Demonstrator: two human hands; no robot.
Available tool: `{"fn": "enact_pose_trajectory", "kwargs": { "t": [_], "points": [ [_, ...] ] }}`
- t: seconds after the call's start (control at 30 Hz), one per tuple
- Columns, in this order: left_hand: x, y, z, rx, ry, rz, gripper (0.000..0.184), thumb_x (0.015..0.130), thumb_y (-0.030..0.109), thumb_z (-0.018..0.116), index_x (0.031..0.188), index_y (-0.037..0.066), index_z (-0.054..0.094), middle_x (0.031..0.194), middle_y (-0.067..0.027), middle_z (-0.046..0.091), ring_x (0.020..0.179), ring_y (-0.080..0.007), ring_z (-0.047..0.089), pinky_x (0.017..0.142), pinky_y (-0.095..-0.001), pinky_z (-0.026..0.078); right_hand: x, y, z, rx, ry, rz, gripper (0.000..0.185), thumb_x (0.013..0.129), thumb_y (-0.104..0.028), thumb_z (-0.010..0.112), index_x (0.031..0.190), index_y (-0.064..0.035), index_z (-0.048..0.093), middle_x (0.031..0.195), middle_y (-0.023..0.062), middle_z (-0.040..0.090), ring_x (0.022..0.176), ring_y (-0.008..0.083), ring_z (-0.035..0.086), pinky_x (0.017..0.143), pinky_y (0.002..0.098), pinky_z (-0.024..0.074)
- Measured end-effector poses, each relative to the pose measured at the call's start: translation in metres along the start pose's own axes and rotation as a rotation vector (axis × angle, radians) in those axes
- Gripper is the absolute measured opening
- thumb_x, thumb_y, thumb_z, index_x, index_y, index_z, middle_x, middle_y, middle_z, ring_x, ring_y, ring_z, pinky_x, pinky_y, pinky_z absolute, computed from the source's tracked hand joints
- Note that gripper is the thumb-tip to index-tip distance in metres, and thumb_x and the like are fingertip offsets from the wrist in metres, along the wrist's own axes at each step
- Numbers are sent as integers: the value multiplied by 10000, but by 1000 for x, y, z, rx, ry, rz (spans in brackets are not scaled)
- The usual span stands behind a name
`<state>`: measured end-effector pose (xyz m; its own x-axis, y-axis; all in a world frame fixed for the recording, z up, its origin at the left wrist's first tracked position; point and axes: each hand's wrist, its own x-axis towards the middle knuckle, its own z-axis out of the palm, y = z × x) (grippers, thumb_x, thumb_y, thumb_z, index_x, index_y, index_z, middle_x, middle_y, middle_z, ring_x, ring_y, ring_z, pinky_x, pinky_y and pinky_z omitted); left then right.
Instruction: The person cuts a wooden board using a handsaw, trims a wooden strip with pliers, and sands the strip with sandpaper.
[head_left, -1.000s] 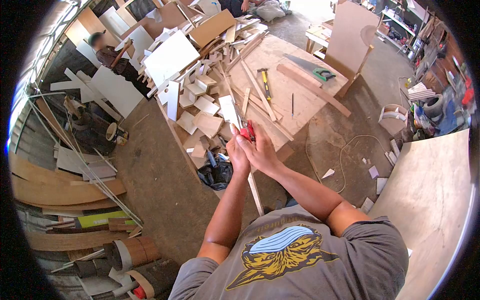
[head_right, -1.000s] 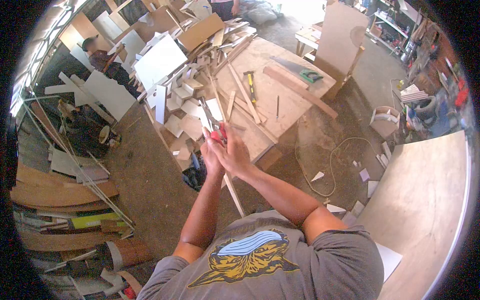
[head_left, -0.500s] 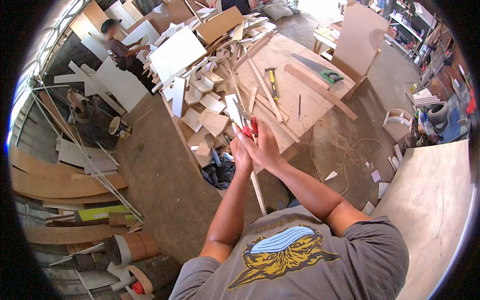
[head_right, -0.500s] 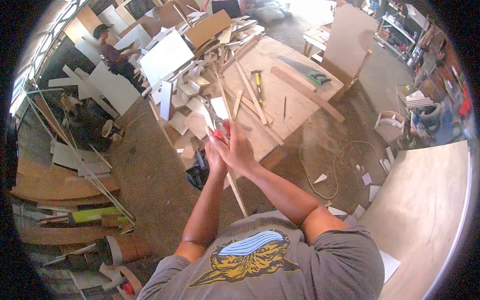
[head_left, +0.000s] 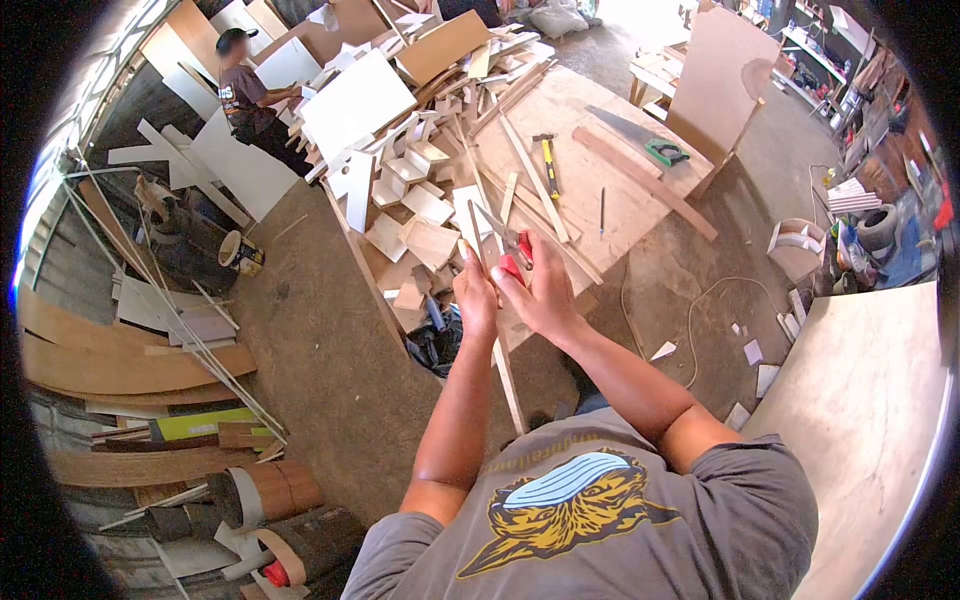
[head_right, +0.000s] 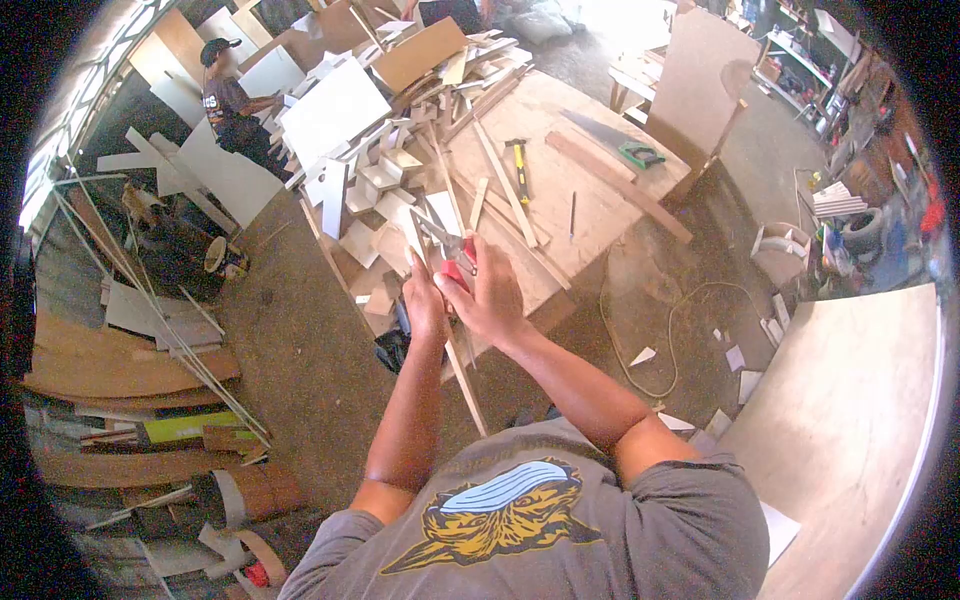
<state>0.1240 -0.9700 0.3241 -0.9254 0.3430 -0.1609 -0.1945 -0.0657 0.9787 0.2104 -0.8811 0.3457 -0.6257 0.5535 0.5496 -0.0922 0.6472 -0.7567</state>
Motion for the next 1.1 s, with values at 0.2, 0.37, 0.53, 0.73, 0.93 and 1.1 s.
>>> {"fn": "enact_pose_trajectory", "kwargs": {
  "t": [0.2, 0.37, 0.53, 0.73, 0.93, 1.1],
  "points": [
    [-12, 19, 0, 124, -16, 89, 627, 1102, 507, 401, 634, 95, 469, 561, 32, 433, 501, -76, 397, 454, -297, 321, 5, -13, -11, -314, 59, -114, 765, 860, -426, 771, 1384, 31, 454, 1146, 170, 610, 1045, 353, 588, 896, 490, 453],
    [-14, 14, -8, 153, -31, 146, 636, 1092, 537, 401, 636, 102, 477, 538, 17, 431, 458, -90, 393, 418, -289, 313, 2, -2, -7, -345, 128, -124, 784, 857, -478, 757, 1385, 17, 455, 1166, 134, 614, 1063, 344, 583, 895, 501, 438],
    [-19, 16, -12, 146, -24, 119, 640, 1098, 507, 420, 629, 76, 481, 563, 25, 447, 502, -81, 390, 455, -305, 304, 3, -11, -8, -301, 131, -137, 672, 864, -371, 792, 1327, 35, 524, 1077, 189, 645, 975, 367, 640, 822, 469, 514],
    [-10, 7, -22, 171, 7, 44, 639, 1091, 508, 445, 626, 74, 507, 547, 20, 445, 468, -84, 403, 439, -295, 306, 0, 23, 8, -89, 61, 83, 571, 906, -351, 762, 1286, 24, 557, 1078, 168, 694, 967, 371, 686, 807, 473, 541],
    [20, -34, -47, 95, 18, -32, 435, 1092, 431, 467, 855, 79, 564, 601, 32, 455, 445, -59, 400, 356, -237, 295, -13, 101, 9, -200, -101, 411, 599, 888, -394, 747, 1284, 19, 568, 1271, 228, 623, 1171, 384, 625, 920, 477, 522],
    [42, -11, -45, -29, 219, -37, 490, 1083, 519, 436, 841, 108, 552, 595, 26, 461, 426, -71, 387, 347, -231, 283, -31, 192, 25, 48, -286, 702, 576, 895, -389, 721, 1262, 31, 578, 1067, 145, 676, 985, 266, 669, 833, 394, 537]
  ]
}}
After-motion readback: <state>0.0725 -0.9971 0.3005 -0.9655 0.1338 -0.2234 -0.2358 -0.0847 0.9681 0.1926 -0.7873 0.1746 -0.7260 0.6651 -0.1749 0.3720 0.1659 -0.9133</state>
